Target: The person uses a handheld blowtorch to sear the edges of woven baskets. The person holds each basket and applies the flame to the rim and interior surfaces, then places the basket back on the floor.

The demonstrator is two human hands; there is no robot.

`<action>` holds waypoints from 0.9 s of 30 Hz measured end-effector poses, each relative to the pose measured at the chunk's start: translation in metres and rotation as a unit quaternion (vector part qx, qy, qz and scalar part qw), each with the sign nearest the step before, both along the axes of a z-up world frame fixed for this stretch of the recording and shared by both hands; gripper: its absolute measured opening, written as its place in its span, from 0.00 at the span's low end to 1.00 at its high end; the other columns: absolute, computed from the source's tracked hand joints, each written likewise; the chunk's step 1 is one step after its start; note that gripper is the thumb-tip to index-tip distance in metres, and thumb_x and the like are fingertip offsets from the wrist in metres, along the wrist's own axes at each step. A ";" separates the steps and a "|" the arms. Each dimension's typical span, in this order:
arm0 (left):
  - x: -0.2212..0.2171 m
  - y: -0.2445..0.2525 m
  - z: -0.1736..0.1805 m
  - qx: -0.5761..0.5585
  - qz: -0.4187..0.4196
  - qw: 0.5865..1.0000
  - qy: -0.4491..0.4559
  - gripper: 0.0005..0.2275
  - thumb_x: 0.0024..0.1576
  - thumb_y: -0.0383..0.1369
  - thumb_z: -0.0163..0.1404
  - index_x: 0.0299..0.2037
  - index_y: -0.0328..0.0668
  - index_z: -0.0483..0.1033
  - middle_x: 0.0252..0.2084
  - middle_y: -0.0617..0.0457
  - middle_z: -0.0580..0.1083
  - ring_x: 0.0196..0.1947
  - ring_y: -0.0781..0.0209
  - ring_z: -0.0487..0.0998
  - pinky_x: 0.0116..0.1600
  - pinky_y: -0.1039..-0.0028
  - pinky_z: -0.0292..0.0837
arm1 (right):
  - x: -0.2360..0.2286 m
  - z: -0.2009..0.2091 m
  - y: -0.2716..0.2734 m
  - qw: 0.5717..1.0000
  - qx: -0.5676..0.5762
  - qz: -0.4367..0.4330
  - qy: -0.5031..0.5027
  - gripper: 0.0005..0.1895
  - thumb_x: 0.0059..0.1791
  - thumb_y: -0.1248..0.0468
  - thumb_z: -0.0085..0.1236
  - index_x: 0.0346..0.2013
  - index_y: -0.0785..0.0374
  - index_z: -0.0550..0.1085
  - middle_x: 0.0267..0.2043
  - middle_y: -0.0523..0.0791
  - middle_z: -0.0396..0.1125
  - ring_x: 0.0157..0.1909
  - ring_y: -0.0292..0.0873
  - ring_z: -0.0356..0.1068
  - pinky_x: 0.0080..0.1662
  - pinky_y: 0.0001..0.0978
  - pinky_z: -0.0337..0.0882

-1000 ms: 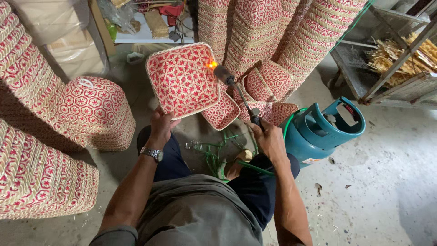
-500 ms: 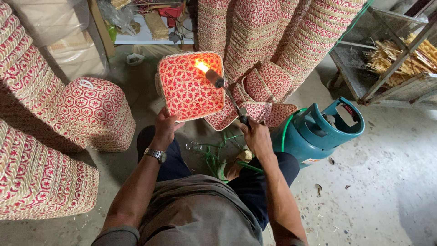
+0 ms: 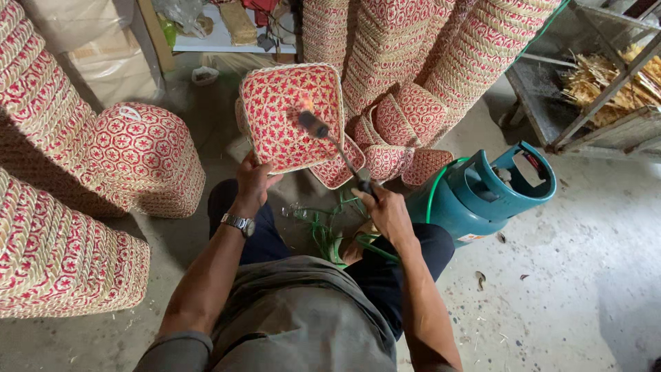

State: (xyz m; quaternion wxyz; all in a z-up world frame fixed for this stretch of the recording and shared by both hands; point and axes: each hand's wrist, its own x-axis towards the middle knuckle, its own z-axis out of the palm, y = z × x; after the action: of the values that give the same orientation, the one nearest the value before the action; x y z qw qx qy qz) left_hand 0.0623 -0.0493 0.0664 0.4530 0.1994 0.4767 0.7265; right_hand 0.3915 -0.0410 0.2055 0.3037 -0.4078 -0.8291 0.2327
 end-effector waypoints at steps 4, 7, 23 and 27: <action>-0.006 -0.001 0.002 0.007 0.005 1.000 0.009 0.24 0.57 0.22 0.47 0.66 0.41 0.64 0.58 0.46 0.73 0.56 0.47 0.78 0.59 0.43 0.76 | 0.001 0.005 0.001 0.999 0.006 -0.037 0.010 0.16 0.53 0.55 0.59 0.47 0.64 0.79 0.25 0.57 0.66 0.26 0.51 0.64 0.31 0.40 0.68; -0.008 -0.005 -0.001 0.002 0.006 1.000 0.023 0.23 0.57 0.23 0.48 0.65 0.41 0.64 0.58 0.46 0.73 0.55 0.47 0.78 0.59 0.43 0.76 | 0.003 0.008 0.004 0.992 -0.074 -0.093 0.035 0.16 0.54 0.54 0.58 0.40 0.67 0.77 0.21 0.50 0.67 0.21 0.38 0.64 0.29 0.35 0.67; -0.082 -0.009 0.007 -0.016 0.133 0.929 0.345 0.20 0.55 0.22 0.48 0.59 0.34 0.74 0.45 0.45 0.79 0.36 0.61 0.80 0.35 0.75 0.78 | 0.041 0.040 0.032 0.966 -0.239 -0.050 0.088 0.18 0.54 0.53 0.58 0.28 0.65 0.76 0.17 0.40 0.61 0.17 0.32 0.57 0.22 0.30 0.55; -0.080 -0.024 0.039 -0.096 0.064 0.942 0.316 0.16 0.60 0.22 0.43 0.56 0.30 0.76 0.47 0.41 0.80 0.37 0.59 0.84 0.38 0.73 0.85 | 0.035 0.045 0.034 0.979 -0.188 -0.049 0.058 0.18 0.54 0.54 0.59 0.27 0.65 0.75 0.17 0.39 0.62 0.18 0.30 0.57 0.23 0.28 0.57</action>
State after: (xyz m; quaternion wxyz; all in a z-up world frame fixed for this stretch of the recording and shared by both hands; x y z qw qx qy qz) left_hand -0.0176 -0.0731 0.1052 0.2488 0.3434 0.6743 0.6046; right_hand 0.4269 -0.0072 0.2505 0.2802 -0.4837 -0.7301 0.3929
